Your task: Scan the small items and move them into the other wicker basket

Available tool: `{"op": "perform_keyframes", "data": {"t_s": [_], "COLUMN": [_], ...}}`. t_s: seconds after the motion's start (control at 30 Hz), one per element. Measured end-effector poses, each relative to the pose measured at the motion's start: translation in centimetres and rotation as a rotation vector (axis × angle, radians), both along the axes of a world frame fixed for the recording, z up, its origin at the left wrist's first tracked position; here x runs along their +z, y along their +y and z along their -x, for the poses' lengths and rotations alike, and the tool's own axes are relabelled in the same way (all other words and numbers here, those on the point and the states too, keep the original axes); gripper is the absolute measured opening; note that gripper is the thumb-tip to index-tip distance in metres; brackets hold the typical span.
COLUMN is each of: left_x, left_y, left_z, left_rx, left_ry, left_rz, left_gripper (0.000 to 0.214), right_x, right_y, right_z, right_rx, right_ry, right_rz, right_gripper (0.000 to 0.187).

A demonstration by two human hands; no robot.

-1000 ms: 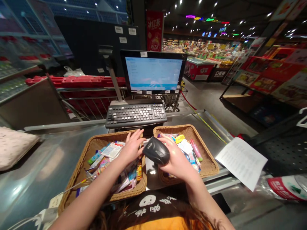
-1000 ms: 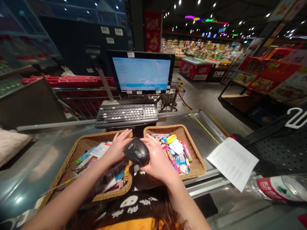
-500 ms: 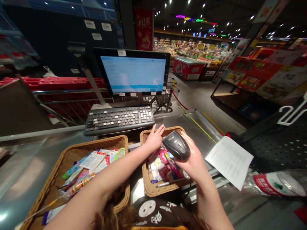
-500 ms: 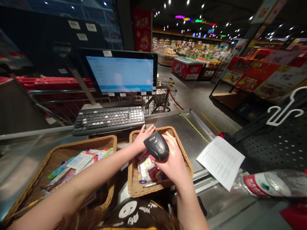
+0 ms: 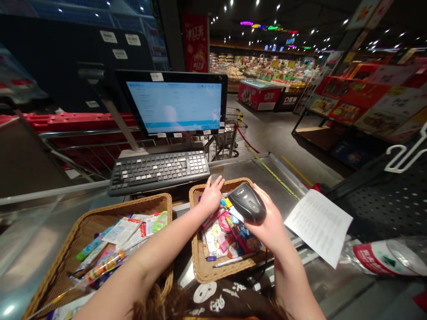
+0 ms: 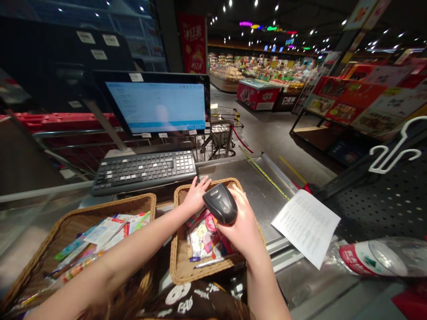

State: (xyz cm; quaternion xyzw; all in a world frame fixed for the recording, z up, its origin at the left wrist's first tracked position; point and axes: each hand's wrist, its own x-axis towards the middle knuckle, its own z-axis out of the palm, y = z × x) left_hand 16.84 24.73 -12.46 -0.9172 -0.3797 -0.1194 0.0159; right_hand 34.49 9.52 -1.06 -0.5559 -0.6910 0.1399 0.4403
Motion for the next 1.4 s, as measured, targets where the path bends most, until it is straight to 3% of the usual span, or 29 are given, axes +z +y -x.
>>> {"op": "perform_keyframes", "data": {"t_s": [0.17, 0.33, 0.57, 0.8, 1.07, 1.4], "left_x": [2.7, 6.3, 11.4, 15.8, 18.0, 18.1], "left_y": [-0.9, -1.4, -2.3, -5.0, -8.1, -10.0], "left_z": [2.4, 5.6, 10.9, 15.4, 19.2, 23.9], "left_rx": [0.189, 0.35, 0.381, 0.412, 0.443, 0.567], "left_ry": [-0.237, -0.58, -0.988, -1.089, -1.103, -1.169], "left_rz": [0.043, 0.154, 0.094, -0.067, -0.228, -0.268], "left_gripper": [0.036, 0.024, 0.022, 0.02, 0.019, 0.017], "right_x": [-0.2, -0.2, 0.1, 2.4, 5.0, 4.6], "right_y": [-0.2, -0.4, -1.0, -1.3, -1.5, -2.2], "right_z": [0.0, 0.3, 2.1, 5.9, 10.8, 15.1], "right_rx": [-0.011, -0.007, 0.057, 0.247, 0.357, 0.502], "right_ry": [-0.017, -0.041, -0.052, -0.128, -0.207, -0.258], "right_rz": [0.004, -0.017, -0.035, -0.175, -0.263, -0.184], "right_gripper": [0.061, 0.059, 0.062, 0.051, 0.053, 0.054]}}
